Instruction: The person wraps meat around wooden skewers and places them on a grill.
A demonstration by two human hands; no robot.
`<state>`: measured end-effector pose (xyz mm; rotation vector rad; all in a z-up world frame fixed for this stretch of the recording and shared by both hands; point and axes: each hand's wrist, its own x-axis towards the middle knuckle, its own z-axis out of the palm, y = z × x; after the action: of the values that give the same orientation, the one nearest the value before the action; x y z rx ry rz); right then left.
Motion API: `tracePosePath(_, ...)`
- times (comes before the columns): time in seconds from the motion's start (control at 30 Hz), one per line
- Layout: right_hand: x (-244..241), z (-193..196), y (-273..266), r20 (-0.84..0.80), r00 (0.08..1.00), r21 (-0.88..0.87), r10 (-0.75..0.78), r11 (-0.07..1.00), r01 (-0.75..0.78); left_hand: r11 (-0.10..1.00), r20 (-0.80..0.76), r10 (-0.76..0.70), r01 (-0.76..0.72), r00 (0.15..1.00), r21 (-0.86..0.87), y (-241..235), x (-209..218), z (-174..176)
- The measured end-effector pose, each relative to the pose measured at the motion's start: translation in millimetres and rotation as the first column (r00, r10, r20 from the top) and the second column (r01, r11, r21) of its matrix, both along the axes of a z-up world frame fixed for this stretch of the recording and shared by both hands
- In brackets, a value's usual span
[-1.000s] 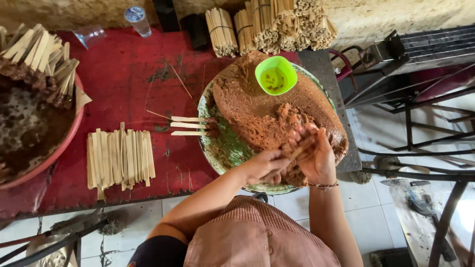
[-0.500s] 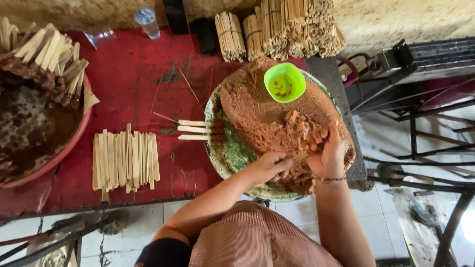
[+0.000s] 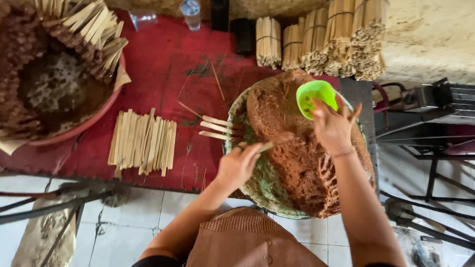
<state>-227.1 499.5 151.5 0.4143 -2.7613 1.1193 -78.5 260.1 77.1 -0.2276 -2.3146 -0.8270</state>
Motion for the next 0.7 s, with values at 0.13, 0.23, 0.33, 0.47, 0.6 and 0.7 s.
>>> tracePosePath(0.13, -67, -66, 16, -0.250, 0.954, 0.701, 0.168, 0.711, 0.058, 0.986, 0.222, 0.037, 0.000, 0.974, -0.164, -48, 41, -10)
tracePosePath(0.23, -87, -64, 53, -0.391, 0.920, 0.399, 0.018, 0.904, 0.152, 0.958, 0.340, 0.086, 0.015, 0.937, -0.286, -68, 60, -1)
tracePosePath(0.33, -16, 0, 29, -0.168, 0.986, 0.176, 0.006, 0.984, 0.024, 0.921, 0.445, 0.109, 0.079, 0.889, -0.382, -79, 60, 7)
tracePosePath(0.47, 28, -86, 83, -0.154, 0.924, 0.722, 0.349, 0.678, -0.136, 0.848, 0.551, 0.075, 0.237, 0.831, -0.473, -90, 40, -30)
tracePosePath(0.6, 43, -29, 71, 0.145, 0.966, 0.707, 0.213, 0.661, -0.252, 0.749, 0.833, 0.117, 0.502, 0.541, -0.432, -97, -18, -10)
tracePosePath(0.7, 50, -40, 78, 0.342, 0.932, 0.704, 0.121, 0.624, -0.339, 0.799, 0.405, -0.050, 0.279, 0.913, -0.532, -113, -45, -43)
